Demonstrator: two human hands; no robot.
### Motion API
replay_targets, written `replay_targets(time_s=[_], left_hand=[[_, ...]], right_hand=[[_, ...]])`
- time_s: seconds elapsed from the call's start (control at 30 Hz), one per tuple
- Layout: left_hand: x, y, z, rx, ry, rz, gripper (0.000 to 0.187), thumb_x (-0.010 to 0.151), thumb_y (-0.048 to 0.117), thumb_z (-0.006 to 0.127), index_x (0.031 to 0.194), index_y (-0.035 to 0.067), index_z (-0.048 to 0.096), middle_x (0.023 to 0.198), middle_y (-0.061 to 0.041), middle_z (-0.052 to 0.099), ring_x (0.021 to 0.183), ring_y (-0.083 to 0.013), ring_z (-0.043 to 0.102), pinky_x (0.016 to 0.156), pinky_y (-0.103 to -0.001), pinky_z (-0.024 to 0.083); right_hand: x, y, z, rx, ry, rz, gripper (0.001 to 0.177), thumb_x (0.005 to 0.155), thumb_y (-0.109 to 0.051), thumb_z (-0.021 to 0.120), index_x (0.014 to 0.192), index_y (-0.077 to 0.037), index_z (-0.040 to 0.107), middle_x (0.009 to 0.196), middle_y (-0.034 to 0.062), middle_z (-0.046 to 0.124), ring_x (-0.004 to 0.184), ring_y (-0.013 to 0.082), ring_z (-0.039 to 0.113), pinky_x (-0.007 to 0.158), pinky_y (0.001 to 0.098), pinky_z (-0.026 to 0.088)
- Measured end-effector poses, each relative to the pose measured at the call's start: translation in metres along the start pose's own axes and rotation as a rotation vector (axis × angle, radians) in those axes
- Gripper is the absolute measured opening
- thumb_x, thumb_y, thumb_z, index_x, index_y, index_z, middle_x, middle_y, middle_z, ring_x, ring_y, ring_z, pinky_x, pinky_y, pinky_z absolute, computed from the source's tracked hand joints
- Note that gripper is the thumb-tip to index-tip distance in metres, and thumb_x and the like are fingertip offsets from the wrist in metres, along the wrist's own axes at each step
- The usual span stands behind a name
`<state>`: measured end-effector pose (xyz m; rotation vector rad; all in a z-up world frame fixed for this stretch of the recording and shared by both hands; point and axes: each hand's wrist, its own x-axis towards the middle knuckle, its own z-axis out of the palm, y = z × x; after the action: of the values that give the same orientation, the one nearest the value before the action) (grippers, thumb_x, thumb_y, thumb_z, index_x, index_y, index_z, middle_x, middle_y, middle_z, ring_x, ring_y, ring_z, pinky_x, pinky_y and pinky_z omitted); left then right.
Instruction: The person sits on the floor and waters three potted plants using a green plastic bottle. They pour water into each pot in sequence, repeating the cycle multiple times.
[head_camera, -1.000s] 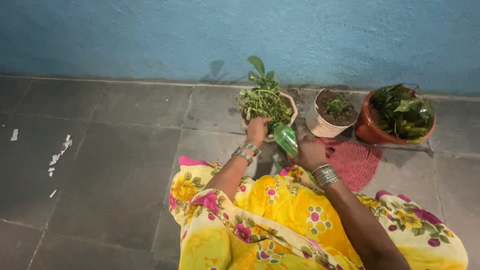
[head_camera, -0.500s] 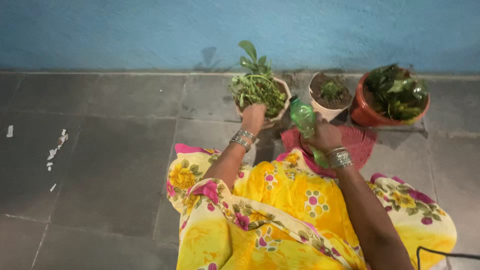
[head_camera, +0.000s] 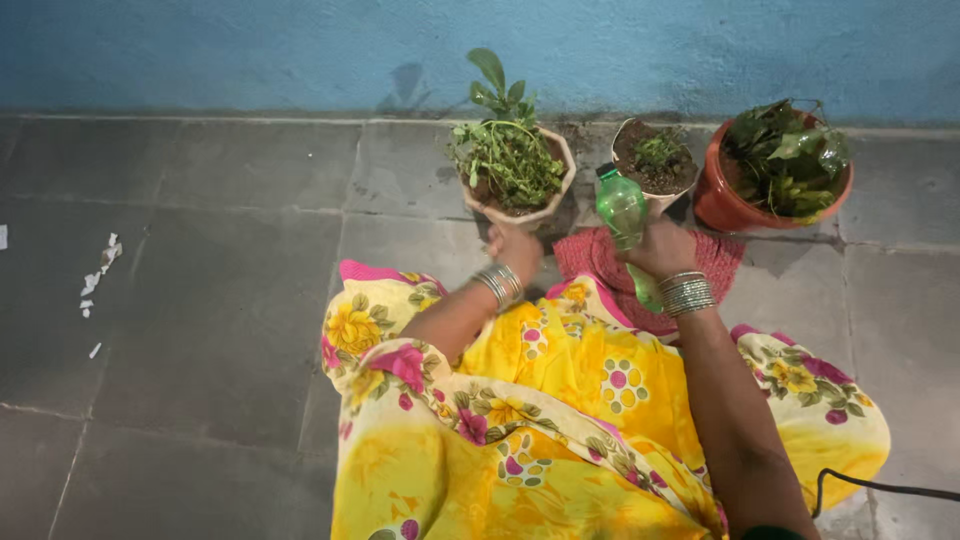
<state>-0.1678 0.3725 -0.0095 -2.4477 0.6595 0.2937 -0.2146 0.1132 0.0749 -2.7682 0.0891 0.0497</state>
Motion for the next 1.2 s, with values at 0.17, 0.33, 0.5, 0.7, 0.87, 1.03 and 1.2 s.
replay_targets(time_s=[0.17, 0.33, 0.5, 0.7, 0.87, 1.03, 1.2], left_hand=[[-0.030, 0.107, 0.078, -0.607, -0.184, 0.525, 0.038, 0.066, 0.021, 0.072, 0.104, 0.018, 0.080, 0.106, -0.011, 0.078, 0.100, -0.0355, 0.074, 0.080, -0.054, 0.060], [-0.021, 0.130, 0.079, -0.744, -0.203, 0.614, 0.040, 0.077, 0.028, 0.067, 0.114, 0.015, 0.074, 0.115, -0.013, 0.075, 0.107, -0.0350, 0.072, 0.086, -0.050, 0.058], [-0.007, 0.132, 0.072, -0.795, -0.152, 0.722, 0.044, 0.087, 0.035, 0.061, 0.125, 0.013, 0.068, 0.125, -0.015, 0.072, 0.113, -0.0344, 0.070, 0.093, -0.046, 0.055], [0.026, 0.117, 0.054, -1.159, 0.319, 1.018, 0.057, 0.096, 0.043, 0.058, 0.141, 0.008, 0.055, 0.138, -0.017, 0.064, 0.122, -0.0332, 0.066, 0.099, -0.042, 0.052], [0.043, 0.104, 0.036, -1.901, 0.212, 0.362, 0.056, 0.105, 0.048, 0.046, 0.142, 0.007, 0.056, 0.122, -0.018, 0.074, 0.110, -0.0340, 0.074, 0.092, -0.042, 0.057], [0.030, 0.108, 0.054, -1.169, 0.171, 0.301, 0.037, 0.099, 0.032, 0.055, 0.120, 0.002, 0.062, 0.111, -0.024, 0.073, 0.107, -0.0393, 0.071, 0.087, -0.046, 0.055], [0.021, 0.122, 0.062, -0.685, 0.156, 0.543, 0.022, 0.091, 0.019, 0.061, 0.099, 0.002, 0.073, 0.104, -0.025, 0.074, 0.107, -0.0386, 0.072, 0.085, -0.046, 0.057]], right_hand=[[0.000, 0.019, 0.012, -0.025, -0.009, -0.012, 0.095, 0.065, -0.054, 0.086, 0.135, -0.004, 0.044, 0.101, 0.0253, 0.073, 0.089, 0.0422, 0.072, 0.075, 0.0530, 0.057], [-0.006, 0.027, 0.012, -0.065, 0.017, 0.046, 0.101, 0.071, -0.057, 0.084, 0.138, 0.004, 0.040, 0.093, 0.0274, 0.073, 0.084, 0.0432, 0.072, 0.073, 0.0527, 0.057], [-0.009, 0.042, 0.008, -0.026, 0.086, 0.032, 0.097, 0.061, -0.057, 0.088, 0.126, 0.000, 0.045, 0.096, 0.0257, 0.072, 0.083, 0.0442, 0.071, 0.070, 0.0541, 0.056], [-0.010, 0.046, -0.005, 0.014, 0.147, 0.067, 0.099, 0.061, -0.061, 0.090, 0.126, -0.001, 0.046, 0.095, 0.0253, 0.072, 0.085, 0.0444, 0.071, 0.071, 0.0545, 0.056], [-0.007, 0.051, -0.006, 0.022, 0.152, 0.102, 0.095, 0.062, -0.052, 0.089, 0.129, 0.000, 0.045, 0.096, 0.0253, 0.073, 0.086, 0.0440, 0.072, 0.071, 0.0536, 0.057], [-0.005, 0.065, -0.001, 0.002, 0.172, 0.083, 0.095, 0.064, -0.054, 0.089, 0.132, -0.003, 0.047, 0.100, 0.0246, 0.073, 0.089, 0.0437, 0.072, 0.072, 0.0544, 0.056], [0.001, 0.086, -0.002, -0.001, 0.140, 0.153, 0.116, 0.063, -0.060, 0.088, 0.143, 0.008, 0.038, 0.098, 0.0259, 0.073, 0.089, 0.0435, 0.072, 0.072, 0.0537, 0.056]])
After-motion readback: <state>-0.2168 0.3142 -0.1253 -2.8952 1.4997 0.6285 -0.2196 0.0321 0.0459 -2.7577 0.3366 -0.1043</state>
